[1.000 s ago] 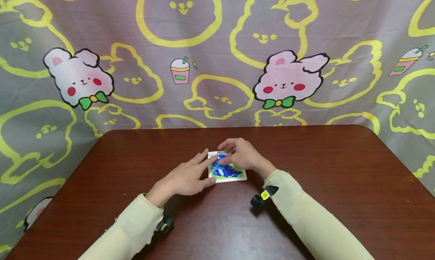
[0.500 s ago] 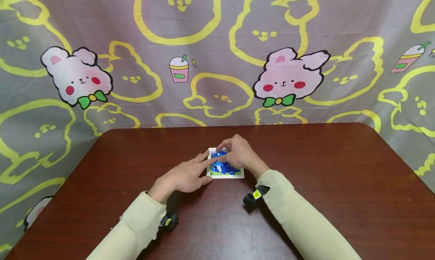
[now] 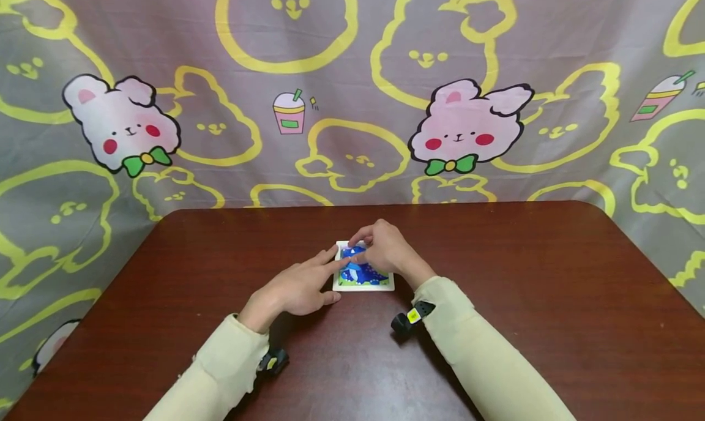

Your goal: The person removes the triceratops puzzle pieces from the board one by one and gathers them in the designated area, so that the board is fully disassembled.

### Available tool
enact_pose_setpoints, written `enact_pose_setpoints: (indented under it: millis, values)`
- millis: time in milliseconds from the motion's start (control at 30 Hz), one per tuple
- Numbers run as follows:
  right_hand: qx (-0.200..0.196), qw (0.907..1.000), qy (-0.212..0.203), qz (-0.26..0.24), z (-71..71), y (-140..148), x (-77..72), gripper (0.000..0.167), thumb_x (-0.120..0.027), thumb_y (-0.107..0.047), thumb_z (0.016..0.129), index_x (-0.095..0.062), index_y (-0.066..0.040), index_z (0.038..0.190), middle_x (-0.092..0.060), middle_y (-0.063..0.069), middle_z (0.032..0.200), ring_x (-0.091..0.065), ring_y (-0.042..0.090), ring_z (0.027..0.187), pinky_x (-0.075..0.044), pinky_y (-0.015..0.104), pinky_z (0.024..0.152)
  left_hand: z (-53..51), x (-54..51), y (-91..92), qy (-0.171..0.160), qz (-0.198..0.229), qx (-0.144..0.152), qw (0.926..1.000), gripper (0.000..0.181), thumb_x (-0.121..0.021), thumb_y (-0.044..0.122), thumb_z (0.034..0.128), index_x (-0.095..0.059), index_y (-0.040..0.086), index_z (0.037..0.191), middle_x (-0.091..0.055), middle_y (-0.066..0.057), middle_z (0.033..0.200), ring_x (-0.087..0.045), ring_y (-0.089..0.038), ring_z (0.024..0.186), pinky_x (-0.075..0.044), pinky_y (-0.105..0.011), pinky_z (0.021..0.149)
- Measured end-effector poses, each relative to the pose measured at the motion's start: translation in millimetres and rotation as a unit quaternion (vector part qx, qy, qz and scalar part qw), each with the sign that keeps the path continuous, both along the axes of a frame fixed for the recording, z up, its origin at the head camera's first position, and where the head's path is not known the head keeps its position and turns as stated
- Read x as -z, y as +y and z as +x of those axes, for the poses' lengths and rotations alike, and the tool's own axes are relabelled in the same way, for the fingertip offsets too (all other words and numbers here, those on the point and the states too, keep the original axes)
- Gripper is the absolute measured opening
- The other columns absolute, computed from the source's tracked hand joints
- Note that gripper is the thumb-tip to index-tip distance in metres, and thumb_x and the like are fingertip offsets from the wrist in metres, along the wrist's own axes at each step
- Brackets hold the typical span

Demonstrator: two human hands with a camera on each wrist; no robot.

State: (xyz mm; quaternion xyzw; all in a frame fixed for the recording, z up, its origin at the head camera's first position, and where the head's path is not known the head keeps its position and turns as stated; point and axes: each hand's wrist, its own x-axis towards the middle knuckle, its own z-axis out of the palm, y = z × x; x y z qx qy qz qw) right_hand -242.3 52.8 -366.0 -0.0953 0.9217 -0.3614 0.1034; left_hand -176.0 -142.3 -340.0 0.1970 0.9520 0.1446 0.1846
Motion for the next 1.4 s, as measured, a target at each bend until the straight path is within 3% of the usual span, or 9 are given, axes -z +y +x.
enact_pose_setpoints:
  millis: [367, 667, 967, 1400]
  values:
    - [-0.031, 0.9992, 0.025, 0.004, -0.2, -1.7, -0.8, 0.019, -0.086, -0.018, 0.09, -0.084, -0.018, 0.11, -0.065, 0.015, 0.134, -0.066, 0.031, 0.125, -0.055, 0.05, 0.108, -0.6, 2.5, 1.1, 0.019, -0.02, 0.011, 0.9996, 0.07, -0.072, 0.03, 0.1028, -0.04, 0.025, 0.165, -0.021, -0.013, 0.178, -0.033, -0.04, 0.161, -0.039, -0.065, 0.121]
    - [-0.039, 0.9992, 0.011, 0.004, 2.2, -0.6, -3.1, 0.019, -0.085, -0.017, 0.091, -0.085, -0.017, 0.109, -0.062, 0.015, 0.141, -0.065, 0.033, 0.128, -0.054, 0.05, 0.11, -0.7, 2.5, 3.4, 0.02, -0.025, 0.018, 0.9993, 0.07, -0.072, 0.031, 0.1025, -0.041, 0.024, 0.165, -0.02, -0.014, 0.178, -0.032, -0.04, 0.161, -0.04, -0.065, 0.12]
    - [-0.043, 0.998, 0.043, 0.015, 3.5, -3.9, -0.3, 0.022, -0.085, -0.02, 0.091, -0.084, -0.014, 0.112, -0.061, 0.014, 0.128, -0.064, 0.03, 0.116, -0.056, 0.047, 0.103, 0.2, 2.3, 2.3, 0.021, -0.016, 0.019, 0.9995, 0.074, -0.074, 0.032, 0.1007, -0.041, 0.019, 0.165, -0.021, -0.014, 0.178, -0.03, -0.04, 0.162, -0.037, -0.067, 0.121]
    - [-0.042, 0.9971, 0.055, 0.032, 5.5, -5.2, 0.4, 0.022, -0.083, -0.02, 0.093, -0.081, -0.014, 0.114, -0.06, 0.015, 0.125, -0.064, 0.029, 0.113, -0.056, 0.048, 0.104, -0.8, 3.0, 0.7, 0.014, -0.012, 0.031, 0.9993, 0.075, -0.072, 0.034, 0.1016, -0.038, 0.017, 0.166, -0.02, -0.013, 0.179, -0.022, -0.04, 0.165, -0.032, -0.065, 0.125]
